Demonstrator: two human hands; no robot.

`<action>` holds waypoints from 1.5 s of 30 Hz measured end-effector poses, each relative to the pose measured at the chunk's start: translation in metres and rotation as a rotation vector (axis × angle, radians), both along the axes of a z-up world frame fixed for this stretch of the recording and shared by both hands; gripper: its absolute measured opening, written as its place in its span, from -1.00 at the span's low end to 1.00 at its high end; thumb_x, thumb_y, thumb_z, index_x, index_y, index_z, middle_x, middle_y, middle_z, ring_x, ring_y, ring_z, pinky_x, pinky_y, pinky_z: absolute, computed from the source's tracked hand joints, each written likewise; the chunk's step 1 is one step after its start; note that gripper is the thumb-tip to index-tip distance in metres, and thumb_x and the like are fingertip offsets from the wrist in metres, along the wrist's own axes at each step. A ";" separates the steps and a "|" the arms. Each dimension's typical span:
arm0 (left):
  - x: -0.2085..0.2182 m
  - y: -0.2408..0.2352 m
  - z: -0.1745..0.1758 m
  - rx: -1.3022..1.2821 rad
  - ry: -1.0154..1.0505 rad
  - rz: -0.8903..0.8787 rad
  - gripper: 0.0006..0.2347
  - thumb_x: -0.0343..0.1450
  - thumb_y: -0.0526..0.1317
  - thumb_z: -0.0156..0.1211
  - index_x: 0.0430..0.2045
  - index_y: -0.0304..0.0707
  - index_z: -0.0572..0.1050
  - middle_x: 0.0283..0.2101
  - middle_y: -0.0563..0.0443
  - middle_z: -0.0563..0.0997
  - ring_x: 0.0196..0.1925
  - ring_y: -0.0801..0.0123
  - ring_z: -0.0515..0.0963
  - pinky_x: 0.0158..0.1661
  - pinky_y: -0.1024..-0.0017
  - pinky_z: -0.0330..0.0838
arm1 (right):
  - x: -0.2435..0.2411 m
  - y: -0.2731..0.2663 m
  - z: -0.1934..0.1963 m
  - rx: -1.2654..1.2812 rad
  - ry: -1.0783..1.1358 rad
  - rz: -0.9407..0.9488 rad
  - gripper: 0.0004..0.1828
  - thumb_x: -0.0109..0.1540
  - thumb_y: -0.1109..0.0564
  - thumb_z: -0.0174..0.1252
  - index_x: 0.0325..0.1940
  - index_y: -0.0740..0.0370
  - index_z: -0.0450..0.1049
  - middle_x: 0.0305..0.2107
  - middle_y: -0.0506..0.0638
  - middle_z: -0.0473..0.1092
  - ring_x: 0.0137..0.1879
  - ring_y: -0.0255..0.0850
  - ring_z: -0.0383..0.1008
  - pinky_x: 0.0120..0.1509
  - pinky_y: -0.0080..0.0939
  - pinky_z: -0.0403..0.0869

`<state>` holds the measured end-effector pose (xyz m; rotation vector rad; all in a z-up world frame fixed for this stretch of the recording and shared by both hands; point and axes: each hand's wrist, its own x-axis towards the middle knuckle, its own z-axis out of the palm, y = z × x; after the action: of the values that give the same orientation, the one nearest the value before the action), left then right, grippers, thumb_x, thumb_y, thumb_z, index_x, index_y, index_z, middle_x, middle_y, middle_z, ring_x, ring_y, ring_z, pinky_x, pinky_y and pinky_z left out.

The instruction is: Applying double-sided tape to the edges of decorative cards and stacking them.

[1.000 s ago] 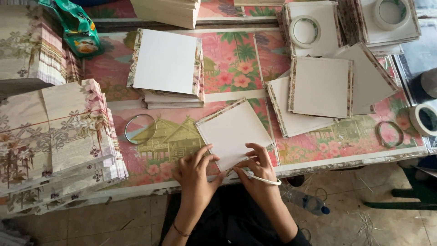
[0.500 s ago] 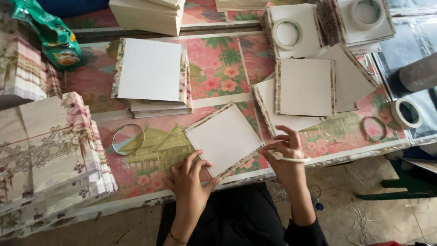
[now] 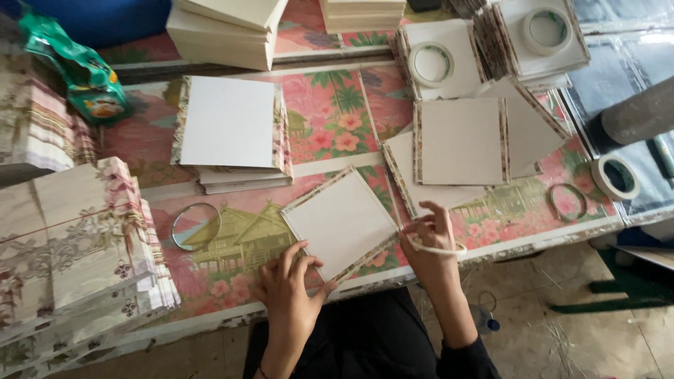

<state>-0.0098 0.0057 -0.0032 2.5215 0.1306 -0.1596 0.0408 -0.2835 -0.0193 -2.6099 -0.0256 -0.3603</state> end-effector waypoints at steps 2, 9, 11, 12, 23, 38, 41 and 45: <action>0.005 0.014 -0.015 -0.008 -0.073 0.051 -0.66 0.17 0.07 0.68 -0.28 0.36 0.63 0.39 0.54 0.43 0.28 -0.02 0.38 0.04 -0.18 0.27 | -0.009 0.008 0.004 -0.039 -0.020 0.057 -0.90 0.20 0.22 0.41 -0.31 0.33 0.64 0.20 0.19 0.32 0.15 -0.05 0.50 0.22 -0.03 0.65; 0.019 0.025 -0.027 0.101 -0.206 0.126 -0.55 0.13 0.09 0.67 -0.15 0.24 0.62 0.38 0.13 0.42 0.33 0.03 0.41 0.05 -0.19 0.40 | -0.053 0.037 -0.002 0.117 0.032 0.115 -0.84 0.32 0.08 0.30 -0.13 0.22 0.62 0.21 0.07 0.32 0.03 -0.12 0.58 0.13 0.00 0.57; 0.024 -0.003 -0.030 0.049 -0.292 0.049 -0.58 0.12 0.01 0.69 -0.21 0.23 0.62 0.33 0.11 0.45 0.25 -0.02 0.45 0.05 -0.13 0.37 | -0.054 0.036 -0.006 0.134 -0.018 0.130 -0.83 0.31 0.08 0.32 -0.11 0.22 0.61 0.21 0.10 0.32 0.02 -0.09 0.58 0.14 -0.02 0.59; 0.026 -0.017 -0.032 -0.005 -0.374 -0.028 -0.61 0.10 -0.07 0.71 -0.27 0.22 0.61 0.28 0.10 0.48 0.18 -0.08 0.49 0.05 -0.06 0.34 | -0.055 0.036 -0.007 0.148 -0.065 0.144 -0.81 0.29 0.08 0.33 -0.08 0.21 0.61 0.22 0.12 0.32 0.01 -0.06 0.58 0.15 -0.04 0.61; 0.048 -0.072 -0.018 -0.170 -0.224 -0.154 -0.54 0.13 -0.12 0.78 -0.23 0.15 0.54 0.33 0.16 0.38 0.31 0.00 0.35 0.03 -0.12 0.35 | -0.051 0.017 -0.002 0.167 -0.137 0.083 -0.92 0.24 0.10 0.38 -0.24 0.11 0.68 0.17 0.03 0.36 0.01 -0.19 0.58 0.18 -0.13 0.58; 0.049 -0.080 -0.024 -0.057 -0.234 -0.126 -0.47 0.07 0.07 0.80 -0.23 0.18 0.51 0.29 0.18 0.36 0.26 0.01 0.32 -0.04 -0.08 0.33 | -0.078 0.026 -0.012 0.270 -0.178 0.082 -0.97 0.24 0.18 0.36 -0.26 0.13 0.70 0.17 -0.02 0.42 0.02 -0.22 0.60 0.12 -0.20 0.61; 0.051 -0.080 -0.029 -0.046 -0.228 -0.144 -0.48 0.08 0.08 0.77 -0.22 0.18 0.51 0.31 0.16 0.34 0.31 0.01 0.29 -0.01 -0.10 0.32 | -0.083 0.028 -0.001 0.284 -0.258 0.041 -0.99 0.19 0.17 0.40 -0.31 0.11 0.69 0.07 -0.02 0.47 0.03 -0.25 0.63 0.16 -0.27 0.62; 0.048 -0.080 -0.026 0.064 -0.371 -0.139 -0.36 0.00 0.16 0.80 -0.15 0.17 0.48 0.36 0.10 0.35 0.35 0.00 0.33 0.02 -0.19 0.35 | -0.091 0.025 0.046 0.290 -0.353 -0.002 -0.94 0.21 0.17 0.35 -0.35 0.10 0.60 0.00 0.03 0.56 -0.05 -0.23 0.67 0.10 -0.27 0.63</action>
<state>0.0381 -0.0742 -0.0288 2.5750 -0.1917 0.2612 -0.0506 -0.2590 0.0264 -2.2334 -0.0843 -0.7614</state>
